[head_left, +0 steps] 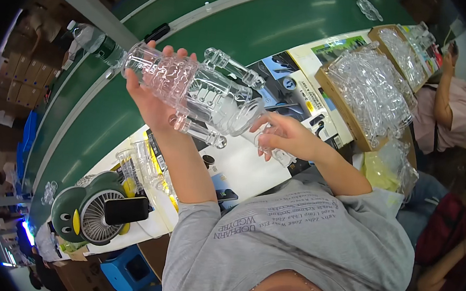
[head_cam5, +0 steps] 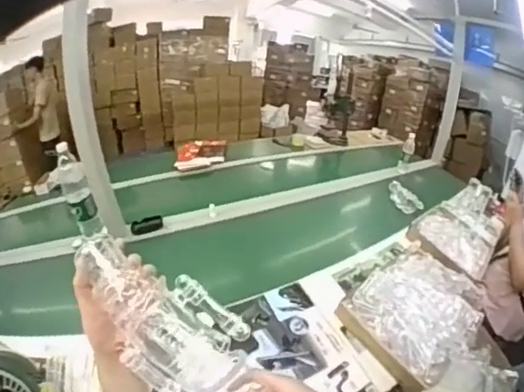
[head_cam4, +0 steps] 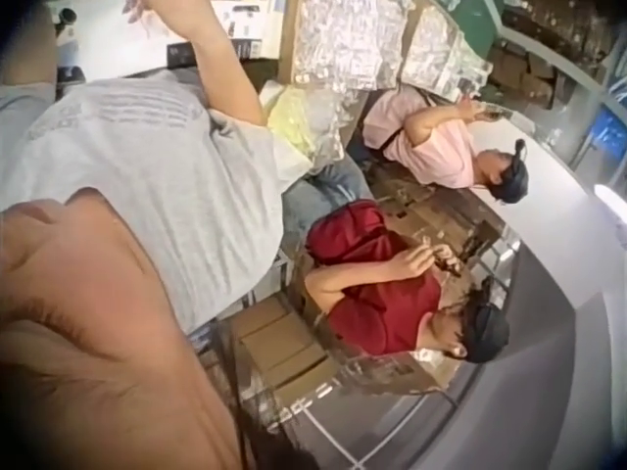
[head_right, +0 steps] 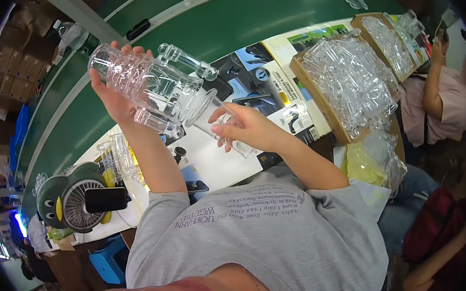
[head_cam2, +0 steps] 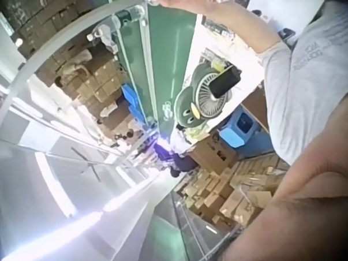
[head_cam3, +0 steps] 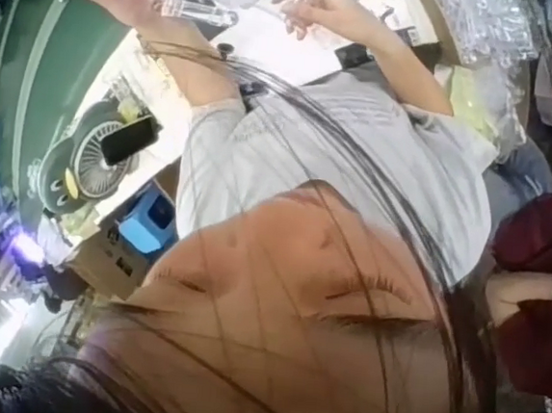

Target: Assemble clear plastic covers by inserting a black component and applying sealant with a squeeze bottle.

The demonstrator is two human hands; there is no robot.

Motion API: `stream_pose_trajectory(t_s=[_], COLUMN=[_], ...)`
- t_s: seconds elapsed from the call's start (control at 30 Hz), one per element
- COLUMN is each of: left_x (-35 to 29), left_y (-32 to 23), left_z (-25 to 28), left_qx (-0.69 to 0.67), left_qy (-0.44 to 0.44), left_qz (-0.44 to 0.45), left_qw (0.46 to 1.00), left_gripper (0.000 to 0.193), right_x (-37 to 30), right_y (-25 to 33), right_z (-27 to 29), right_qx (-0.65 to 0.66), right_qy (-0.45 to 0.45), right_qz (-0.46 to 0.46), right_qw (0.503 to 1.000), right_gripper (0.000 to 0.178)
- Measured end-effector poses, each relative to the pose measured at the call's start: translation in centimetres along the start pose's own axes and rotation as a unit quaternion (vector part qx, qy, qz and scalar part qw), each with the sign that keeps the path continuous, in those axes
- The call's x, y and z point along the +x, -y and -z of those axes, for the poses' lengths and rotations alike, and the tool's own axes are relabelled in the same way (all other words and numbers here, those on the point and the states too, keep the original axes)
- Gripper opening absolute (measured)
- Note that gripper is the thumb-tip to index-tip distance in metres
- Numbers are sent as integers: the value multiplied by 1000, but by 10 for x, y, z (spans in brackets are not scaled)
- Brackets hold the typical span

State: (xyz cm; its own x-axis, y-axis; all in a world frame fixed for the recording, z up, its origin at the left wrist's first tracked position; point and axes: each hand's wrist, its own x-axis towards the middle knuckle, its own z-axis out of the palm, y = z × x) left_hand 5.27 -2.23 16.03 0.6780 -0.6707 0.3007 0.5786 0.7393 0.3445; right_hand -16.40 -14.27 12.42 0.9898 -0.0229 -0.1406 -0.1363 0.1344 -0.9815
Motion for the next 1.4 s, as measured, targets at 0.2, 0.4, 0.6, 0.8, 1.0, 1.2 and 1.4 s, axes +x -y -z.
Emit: stream_pose_trajectory(t_s=[0.2,0.4,0.6,0.8,1.0,1.2,1.4], left_x=[-5,-7,-9,-16,-45,-64,-78], left_y=[12,15,15,20,13,5,-18], left_z=[-5,-8,-11,-24,-51,-56,-65], left_qx=[-13,22,25,82,205,202,228], left_qy=[52,29,35,3,71,252,371], left_qz=[34,32,44,-15,-114,-168,-122], left_qw=[998,999,998,997,969,931,892], left_gripper=[57,59,60,60,75,78,74], right_x=[-6,-9,-8,-9,-10,-9,-10], right_y=[0,2,2,6,3,-7,-8], right_z=[-3,-4,-4,-4,-10,-23,-30], right_qx=[0,-8,17,-17,-313,-382,-413], right_qy=[-13,-8,18,5,-93,-171,-157], right_qz=[17,16,17,19,120,210,270], right_qw=[1000,1000,1000,1000,938,884,855], right_gripper=[30,30,30,33,63,62,55])
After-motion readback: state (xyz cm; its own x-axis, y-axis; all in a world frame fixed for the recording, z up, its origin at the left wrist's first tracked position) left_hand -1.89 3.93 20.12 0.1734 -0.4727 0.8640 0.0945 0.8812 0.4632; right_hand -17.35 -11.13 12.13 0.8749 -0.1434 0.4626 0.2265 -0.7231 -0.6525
